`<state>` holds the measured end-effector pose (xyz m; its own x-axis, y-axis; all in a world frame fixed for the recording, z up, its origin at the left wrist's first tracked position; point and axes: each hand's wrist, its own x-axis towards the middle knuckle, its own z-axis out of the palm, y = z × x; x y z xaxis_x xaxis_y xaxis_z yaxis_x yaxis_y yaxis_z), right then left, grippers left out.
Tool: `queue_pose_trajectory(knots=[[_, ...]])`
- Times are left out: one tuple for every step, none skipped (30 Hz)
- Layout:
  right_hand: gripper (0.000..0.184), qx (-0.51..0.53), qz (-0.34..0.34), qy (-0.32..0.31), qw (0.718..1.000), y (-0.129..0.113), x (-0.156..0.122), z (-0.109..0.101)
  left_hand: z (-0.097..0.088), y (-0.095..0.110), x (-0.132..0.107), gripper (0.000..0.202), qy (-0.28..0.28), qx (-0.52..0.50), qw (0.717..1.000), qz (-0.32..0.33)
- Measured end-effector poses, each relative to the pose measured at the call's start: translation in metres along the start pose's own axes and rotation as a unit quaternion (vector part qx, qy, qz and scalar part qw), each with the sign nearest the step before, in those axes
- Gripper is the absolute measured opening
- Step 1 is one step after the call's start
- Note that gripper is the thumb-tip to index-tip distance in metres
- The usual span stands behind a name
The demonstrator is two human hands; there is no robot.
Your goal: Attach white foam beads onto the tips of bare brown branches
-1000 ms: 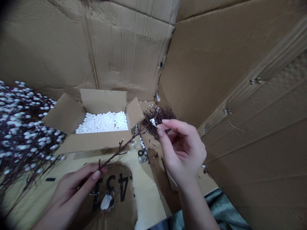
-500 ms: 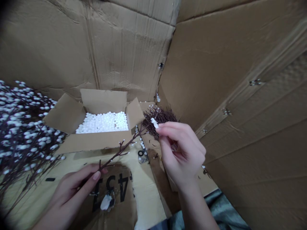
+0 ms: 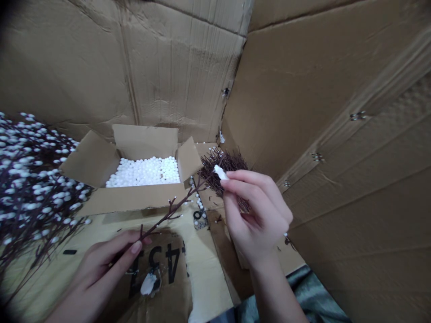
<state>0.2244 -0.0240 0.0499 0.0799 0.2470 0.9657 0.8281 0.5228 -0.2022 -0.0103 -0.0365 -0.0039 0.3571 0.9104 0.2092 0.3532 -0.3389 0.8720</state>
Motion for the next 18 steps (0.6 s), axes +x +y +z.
queue_pose_trajectory(knots=[[0.025, -0.005, -0.002, 0.006, 1.0, 0.0005, -0.0002, 0.0, 0.0001, -0.0003, 0.0001, 0.022, 0.005, 0.005, 1.0, 0.003], [0.025, -0.009, -0.003, 0.012, 1.0, 0.0011, -0.0003, 0.0, 0.0004, -0.0004, 0.0002, 0.021, 0.013, 0.009, 1.0, 0.004], [0.025, -0.013, -0.003, 0.014, 1.0, 0.0016, -0.0004, -0.0001, 0.0008, -0.0003, 0.0003, 0.02, 0.022, 0.012, 1.0, 0.008], [0.025, -0.016, -0.004, 0.015, 1.0, 0.002, -0.0005, -0.0002, 0.0013, 0.0, 0.0003, 0.02, 0.031, 0.013, 0.999, 0.012], [0.025, -0.017, -0.006, 0.013, 1.0, 0.0023, -0.0005, -0.0005, 0.0016, 0.0004, 0.0003, 0.02, 0.039, 0.013, 0.999, 0.015], [0.026, -0.018, -0.006, 0.01, 1.0, 0.0026, -0.0005, -0.0007, 0.0019, 0.0007, 0.0002, 0.02, 0.042, 0.011, 0.999, 0.019], [0.026, -0.019, -0.006, 0.007, 1.0, 0.0028, -0.0004, -0.001, 0.002, 0.001, 0.0001, 0.021, 0.044, 0.009, 0.999, 0.022], [0.027, -0.019, -0.006, 0.003, 1.0, 0.0029, -0.0003, -0.0012, 0.002, 0.001, 0.0, 0.021, 0.041, 0.009, 0.999, 0.025], [0.027, -0.018, -0.008, 0.003, 1.0, 0.0029, -0.0002, -0.0013, 0.0018, 0.0009, -0.0001, 0.021, 0.037, 0.01, 0.999, 0.026], [0.028, -0.016, -0.011, 0.003, 1.0, 0.0028, -0.0001, -0.0014, 0.0016, 0.0007, -0.0001, 0.021, 0.033, 0.012, 0.999, 0.027], [0.028, -0.014, -0.011, 0.003, 1.0, 0.0027, 0.0, -0.0014, 0.0014, 0.0003, 0.0, 0.021, 0.027, 0.015, 0.999, 0.03], [0.028, -0.012, -0.01, 0.003, 1.0, 0.0025, 0.0, -0.0012, 0.0011, -0.0002, 0.0001, 0.021, 0.023, 0.017, 0.999, 0.032], [0.028, -0.01, -0.01, 0.007, 1.0, 0.0021, 0.0, -0.0009, 0.0009, -0.0005, 0.0003, 0.021, 0.019, 0.019, 0.999, 0.032], [0.028, -0.008, -0.011, 0.014, 1.0, 0.0018, -0.0001, -0.0005, 0.0007, -0.0008, 0.0005, 0.022, 0.015, 0.019, 0.999, 0.031], [0.027, -0.007, -0.011, 0.022, 1.0, 0.0013, -0.0002, 0.0001, 0.0006, -0.001, 0.0005, 0.022, 0.012, 0.019, 0.999, 0.03], [0.027, -0.005, -0.014, 0.03, 0.999, 0.0008, -0.0004, 0.0006, 0.0005, -0.0011, 0.0005, 0.022, 0.008, 0.019, 0.999, 0.027], [0.027, -0.003, -0.018, 0.039, 0.999, 0.0003, -0.0006, 0.001, 0.0004, -0.001, 0.0004, 0.022, 0.007, 0.018, 1.0, 0.024], [0.027, -0.001, -0.019, 0.049, 0.999, -0.0003, -0.0008, 0.0012, 0.0005, -0.0009, 0.0002, 0.022, 0.007, 0.016, 1.0, 0.022]])
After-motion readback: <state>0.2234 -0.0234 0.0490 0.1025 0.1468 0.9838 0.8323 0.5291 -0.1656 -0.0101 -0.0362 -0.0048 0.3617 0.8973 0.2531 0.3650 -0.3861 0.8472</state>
